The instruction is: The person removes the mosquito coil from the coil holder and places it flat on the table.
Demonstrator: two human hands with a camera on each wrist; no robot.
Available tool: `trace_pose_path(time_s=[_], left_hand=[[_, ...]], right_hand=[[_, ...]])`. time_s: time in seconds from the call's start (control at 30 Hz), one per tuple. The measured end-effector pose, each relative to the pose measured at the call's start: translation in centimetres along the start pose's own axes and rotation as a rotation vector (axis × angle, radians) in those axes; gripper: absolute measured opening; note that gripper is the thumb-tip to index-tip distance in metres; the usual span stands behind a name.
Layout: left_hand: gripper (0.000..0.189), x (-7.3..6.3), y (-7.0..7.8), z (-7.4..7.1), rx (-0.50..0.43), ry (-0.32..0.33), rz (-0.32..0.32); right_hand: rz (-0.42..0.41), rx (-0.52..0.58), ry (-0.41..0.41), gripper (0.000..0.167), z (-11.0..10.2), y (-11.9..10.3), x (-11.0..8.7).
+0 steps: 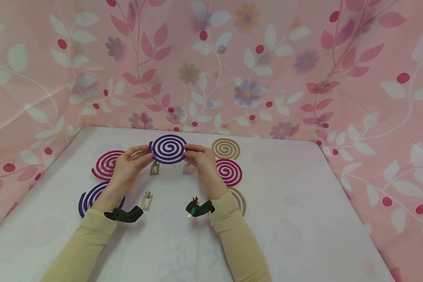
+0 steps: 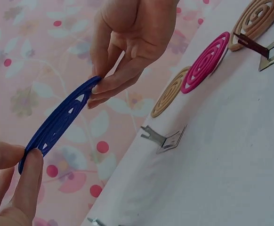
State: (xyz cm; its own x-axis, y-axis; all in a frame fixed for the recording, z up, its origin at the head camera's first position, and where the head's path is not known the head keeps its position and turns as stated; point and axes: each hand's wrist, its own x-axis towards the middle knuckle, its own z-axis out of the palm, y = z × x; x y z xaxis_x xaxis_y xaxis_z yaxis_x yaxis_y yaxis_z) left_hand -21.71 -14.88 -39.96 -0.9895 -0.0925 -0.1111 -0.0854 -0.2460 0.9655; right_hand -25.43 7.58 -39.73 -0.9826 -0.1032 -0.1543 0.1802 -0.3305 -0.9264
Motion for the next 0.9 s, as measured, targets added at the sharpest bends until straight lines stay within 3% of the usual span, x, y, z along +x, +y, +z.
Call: trace_pose_path(time_s=[0.4, 0.9], left_hand=[[0.04, 0.1, -1.4, 5.0, -0.21, 0.027, 0.024], [0.037, 0.8, -2.0, 10.4, -0.275, 0.005, 0.057]], right_hand=[[-0.024, -0.059, -0.015, 0.036, -3.5, -3.2, -0.1], [-0.11, -0.03, -0.012, 0.035, -8.3, -5.4, -0.2]])
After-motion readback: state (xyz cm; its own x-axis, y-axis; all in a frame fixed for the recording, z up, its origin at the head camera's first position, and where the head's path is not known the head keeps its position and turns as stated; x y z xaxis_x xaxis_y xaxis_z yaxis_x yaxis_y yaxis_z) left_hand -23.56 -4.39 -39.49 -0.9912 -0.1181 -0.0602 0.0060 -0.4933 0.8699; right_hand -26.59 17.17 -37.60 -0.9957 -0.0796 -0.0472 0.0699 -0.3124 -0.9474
